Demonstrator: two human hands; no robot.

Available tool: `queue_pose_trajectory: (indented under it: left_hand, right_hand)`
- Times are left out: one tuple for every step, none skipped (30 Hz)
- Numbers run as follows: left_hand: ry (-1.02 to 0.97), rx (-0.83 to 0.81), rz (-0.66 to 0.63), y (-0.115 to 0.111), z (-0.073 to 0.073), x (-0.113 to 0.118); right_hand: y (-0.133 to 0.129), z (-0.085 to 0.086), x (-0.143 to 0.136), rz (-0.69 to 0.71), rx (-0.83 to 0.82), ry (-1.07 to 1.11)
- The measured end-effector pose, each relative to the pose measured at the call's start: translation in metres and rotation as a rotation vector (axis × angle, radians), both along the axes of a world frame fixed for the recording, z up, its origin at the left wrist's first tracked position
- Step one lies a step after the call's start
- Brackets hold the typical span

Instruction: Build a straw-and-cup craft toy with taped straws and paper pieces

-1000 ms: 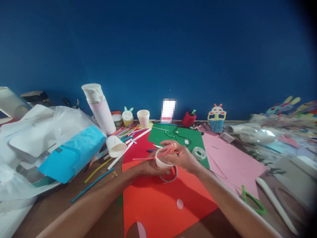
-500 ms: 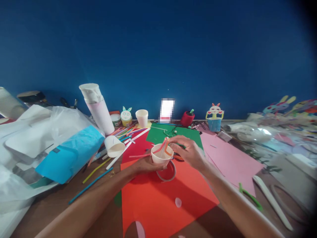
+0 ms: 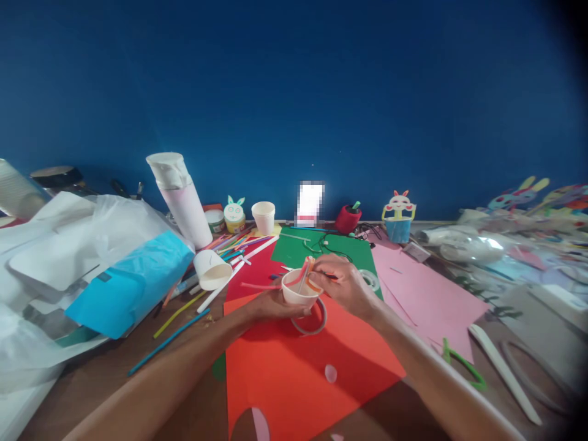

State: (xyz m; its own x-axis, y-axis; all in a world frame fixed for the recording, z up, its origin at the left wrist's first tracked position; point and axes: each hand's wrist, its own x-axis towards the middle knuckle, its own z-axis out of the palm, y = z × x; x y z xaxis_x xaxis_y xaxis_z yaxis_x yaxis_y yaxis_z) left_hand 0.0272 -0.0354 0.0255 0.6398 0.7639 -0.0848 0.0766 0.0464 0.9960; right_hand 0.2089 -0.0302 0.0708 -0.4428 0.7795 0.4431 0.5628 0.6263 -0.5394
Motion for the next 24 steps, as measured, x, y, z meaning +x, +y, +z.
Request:
queue_pose_trajectory:
  left_hand:
    - [-0.002, -0.020, -0.001, 0.000, -0.001, -0.001]
    - [-0.011, -0.033, 0.000, 0.000, -0.001, -0.001]
    - [-0.025, -0.039, -0.002, 0.000, -0.002, -0.001]
    - [-0.039, -0.041, -0.007, 0.000, -0.002, -0.001]
    - [-0.049, -0.040, -0.010, 0.000, -0.003, -0.001]
    - [-0.051, -0.042, -0.009, 0.000, -0.003, -0.001]
    - [-0.049, -0.047, -0.005, 0.000, -0.003, -0.001]
    - [-0.049, -0.054, 0.002, 0.001, -0.003, -0.001]
    - [-0.058, -0.058, 0.011, 0.002, -0.003, -0.001]
    - [-0.080, -0.057, 0.016, 0.002, -0.003, -0.001]
    - [-0.114, -0.056, 0.016, 0.003, -0.003, -0.002]
    - [-0.156, -0.056, 0.011, 0.005, -0.004, -0.002]
    - [-0.200, -0.062, -0.001, 0.006, -0.004, -0.003]
    - [-0.244, -0.073, -0.004, 0.007, -0.005, -0.004]
    - [-0.282, -0.088, 0.007, 0.008, -0.006, -0.004]
    - [-0.311, -0.100, 0.039, 0.010, -0.007, -0.005]
    - [-0.331, -0.106, 0.087, 0.011, -0.009, -0.006]
    - [-0.339, -0.105, 0.141, 0.012, -0.010, -0.006]
    - [-0.339, -0.102, 0.195, 0.013, -0.011, -0.007]
    - [-0.335, -0.095, 0.242, 0.014, -0.013, -0.008]
    - [-0.336, -0.087, 0.277, 0.015, -0.014, -0.009]
    - [-0.345, -0.079, 0.303, 0.016, -0.015, -0.009]
    - [-0.359, -0.071, 0.319, 0.017, -0.016, -0.010]
    - [-0.375, -0.064, 0.325, 0.018, -0.016, -0.011]
  right_hand:
    - [0.000, 0.000, 0.000, 0.002, -0.003, 0.006]
    - [0.000, 0.000, 0.000, 0.002, -0.007, 0.012]
    - [-0.001, 0.000, 0.000, 0.001, -0.012, 0.017]
    - [-0.001, 0.000, 0.000, -0.001, -0.018, 0.019]
    - [-0.001, 0.000, 0.000, -0.005, -0.024, 0.020]
    - [-0.002, 0.001, 0.000, -0.010, -0.031, 0.021]
    - [-0.002, 0.001, 0.000, -0.014, -0.038, 0.022]
    - [-0.002, 0.002, 0.000, -0.018, -0.045, 0.028]
    - [-0.003, 0.004, 0.001, -0.019, -0.054, 0.036]
    - [-0.003, 0.007, 0.003, -0.023, -0.063, 0.049]
    - [-0.003, 0.010, 0.005, -0.033, -0.069, 0.069]
    - [-0.003, 0.013, 0.008, -0.047, -0.070, 0.096]
    - [-0.003, 0.016, 0.011, -0.068, -0.065, 0.133]
    - [-0.002, 0.019, 0.015, -0.095, -0.058, 0.185]
    - [-0.001, 0.020, 0.019, -0.120, -0.051, 0.250]
    - [0.001, 0.020, 0.022, -0.152, -0.055, 0.328]
    - [0.003, 0.019, 0.024, -0.184, -0.074, 0.412]
    - [0.005, 0.016, 0.025, -0.218, -0.086, 0.512]
    - [0.007, 0.011, 0.024, -0.248, -0.110, 0.592]
    - [0.009, 0.005, 0.022, -0.248, -0.144, 0.657]
    - [0.010, -0.001, 0.019, -0.226, -0.201, 0.707]
    - [0.010, -0.008, 0.014, -0.198, -0.265, 0.727]
    - [0.010, -0.015, 0.009, -0.172, -0.330, 0.725]
    - [0.009, -0.021, 0.003, -0.137, -0.397, 0.720]
